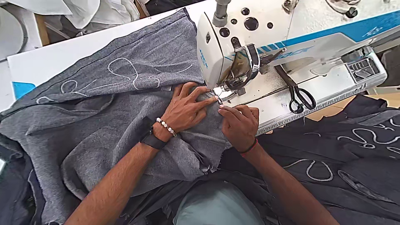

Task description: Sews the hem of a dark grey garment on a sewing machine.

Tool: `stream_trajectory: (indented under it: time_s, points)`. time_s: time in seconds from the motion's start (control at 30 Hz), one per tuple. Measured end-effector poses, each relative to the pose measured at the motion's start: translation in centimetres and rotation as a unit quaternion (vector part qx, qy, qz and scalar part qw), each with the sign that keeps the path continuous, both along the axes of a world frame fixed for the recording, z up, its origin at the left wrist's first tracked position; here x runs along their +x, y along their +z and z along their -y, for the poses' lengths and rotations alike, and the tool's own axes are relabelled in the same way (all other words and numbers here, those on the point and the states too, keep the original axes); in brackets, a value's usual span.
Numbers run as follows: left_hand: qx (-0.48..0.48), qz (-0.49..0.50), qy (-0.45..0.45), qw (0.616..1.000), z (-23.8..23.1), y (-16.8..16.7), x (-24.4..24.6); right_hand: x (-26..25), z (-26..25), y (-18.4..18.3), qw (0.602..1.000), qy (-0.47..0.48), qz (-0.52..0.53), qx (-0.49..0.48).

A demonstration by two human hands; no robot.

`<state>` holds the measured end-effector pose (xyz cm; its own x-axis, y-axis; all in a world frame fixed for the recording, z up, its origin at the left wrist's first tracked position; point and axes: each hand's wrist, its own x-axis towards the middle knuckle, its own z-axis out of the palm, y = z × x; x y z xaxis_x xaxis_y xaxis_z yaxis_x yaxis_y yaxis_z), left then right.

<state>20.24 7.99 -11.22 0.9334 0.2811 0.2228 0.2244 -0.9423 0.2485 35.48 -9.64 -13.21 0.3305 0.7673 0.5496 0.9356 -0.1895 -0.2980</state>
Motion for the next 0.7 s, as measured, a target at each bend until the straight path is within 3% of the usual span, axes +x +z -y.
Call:
stream_trajectory:
  time_s: [0.17,0.33,0.47,0.6,0.7]
  points:
    - [0.008,-0.031,0.117,0.993,4.6,-0.9,0.2,0.9,-2.0,2.1,0.981,-0.065,-0.144,-0.111]
    - [-0.005,0.005,0.102,0.995,4.6,-1.2,-0.3,0.0,-3.5,4.7,0.964,-0.022,-0.219,-0.149]
    - [-0.001,-0.02,0.107,0.994,4.6,-1.2,-0.4,-2.8,1.5,4.7,0.889,-0.026,-0.422,-0.177]
    - [0.012,-0.018,0.11,0.994,4.3,-1.1,-0.3,-5.8,4.9,4.0,0.846,-0.004,-0.53,-0.063]
    - [0.041,0.009,0.094,0.995,3.4,-1.0,-0.1,-5.1,4.0,3.3,0.846,-0.013,-0.531,-0.043]
